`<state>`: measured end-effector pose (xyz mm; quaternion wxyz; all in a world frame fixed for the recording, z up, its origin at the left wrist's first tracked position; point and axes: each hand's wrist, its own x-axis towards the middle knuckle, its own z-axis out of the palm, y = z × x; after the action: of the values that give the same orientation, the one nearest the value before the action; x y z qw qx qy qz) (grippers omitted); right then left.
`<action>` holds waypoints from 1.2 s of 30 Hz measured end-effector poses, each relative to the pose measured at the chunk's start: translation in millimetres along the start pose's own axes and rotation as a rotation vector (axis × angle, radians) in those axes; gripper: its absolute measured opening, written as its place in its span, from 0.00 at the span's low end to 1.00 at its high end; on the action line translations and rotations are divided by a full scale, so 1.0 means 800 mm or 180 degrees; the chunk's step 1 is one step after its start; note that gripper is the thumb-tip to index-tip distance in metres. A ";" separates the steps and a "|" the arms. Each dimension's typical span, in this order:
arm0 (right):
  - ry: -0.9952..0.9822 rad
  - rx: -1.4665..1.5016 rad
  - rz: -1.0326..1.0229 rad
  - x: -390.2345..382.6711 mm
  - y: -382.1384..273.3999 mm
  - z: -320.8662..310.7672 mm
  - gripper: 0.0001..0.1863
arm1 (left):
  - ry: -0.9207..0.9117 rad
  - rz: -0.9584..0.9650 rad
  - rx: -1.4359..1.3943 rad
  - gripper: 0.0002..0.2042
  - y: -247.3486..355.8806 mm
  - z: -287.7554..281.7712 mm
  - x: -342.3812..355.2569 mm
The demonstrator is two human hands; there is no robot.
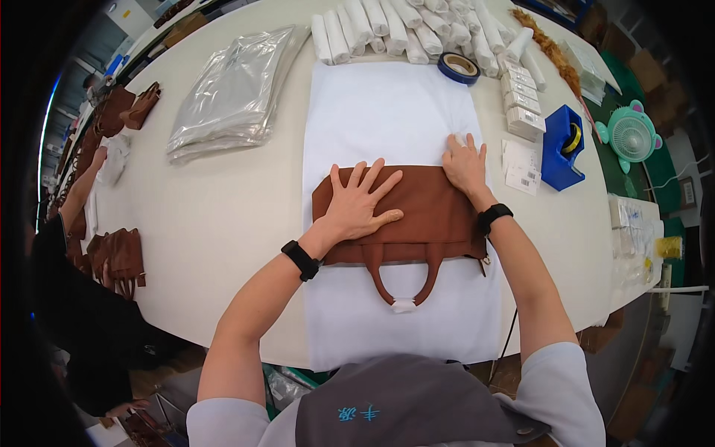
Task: The person wraps a brown handbag in white tissue paper and places it inside a clear plastic bag. They repeat this process for a second handbag, placing the wrapped items into a green bin. The workspace is a white table with stacks of packaging materials.
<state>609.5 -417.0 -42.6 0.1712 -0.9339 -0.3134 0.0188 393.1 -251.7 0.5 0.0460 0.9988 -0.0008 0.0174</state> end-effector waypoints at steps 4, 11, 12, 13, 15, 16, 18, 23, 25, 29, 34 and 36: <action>-0.0075 0.0252 0.0186 0.003 0.000 -0.009 0.32 | 0.0013 -0.0021 0.0008 0.35 0.000 -0.004 -0.002; -0.0144 0.0804 -0.0137 0.010 0.013 -0.016 0.29 | 0.0085 -0.0058 -0.0066 0.35 0.000 -0.002 -0.003; -0.0149 0.0950 -0.0305 0.013 0.019 -0.019 0.27 | 0.0097 -0.0062 -0.0076 0.35 0.000 -0.003 -0.004; -0.0135 0.1439 -0.0063 0.016 0.031 -0.021 0.26 | 0.0113 -0.0051 -0.0091 0.35 0.001 -0.002 -0.002; -0.0118 0.2412 0.0424 0.025 0.057 -0.025 0.23 | 0.0191 -0.0017 -0.0127 0.35 0.001 0.000 0.000; -0.0072 0.2968 0.0903 0.029 0.062 -0.033 0.22 | 0.0216 -0.0007 -0.0144 0.34 0.001 0.002 0.000; -0.0005 0.4076 0.1895 0.039 0.058 -0.055 0.21 | 0.0225 -0.0060 -0.0134 0.34 -0.001 0.004 -0.004; -0.0927 0.4055 0.2073 0.063 0.072 -0.070 0.17 | 0.0268 -0.0083 -0.0128 0.33 -0.002 0.006 -0.002; -0.1166 0.3902 0.1904 0.086 0.093 -0.070 0.17 | 0.0291 -0.0069 -0.0128 0.33 -0.003 0.005 0.003; -0.1190 0.3682 0.1872 0.131 0.091 -0.064 0.17 | 0.0279 -0.0080 -0.0159 0.33 -0.011 0.003 0.018; -0.0882 0.3232 0.1471 0.167 0.081 -0.058 0.15 | 0.0329 -0.0075 -0.0161 0.32 -0.018 0.004 0.029; -0.0556 0.3603 0.1624 0.175 0.083 -0.049 0.12 | 0.0302 -0.0078 -0.0157 0.32 -0.017 0.003 0.031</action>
<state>765.8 -395.8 -18.0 0.6031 -0.7389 -0.0349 0.2985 418.2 -238.6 -2.6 0.0709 0.9953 0.0132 0.0642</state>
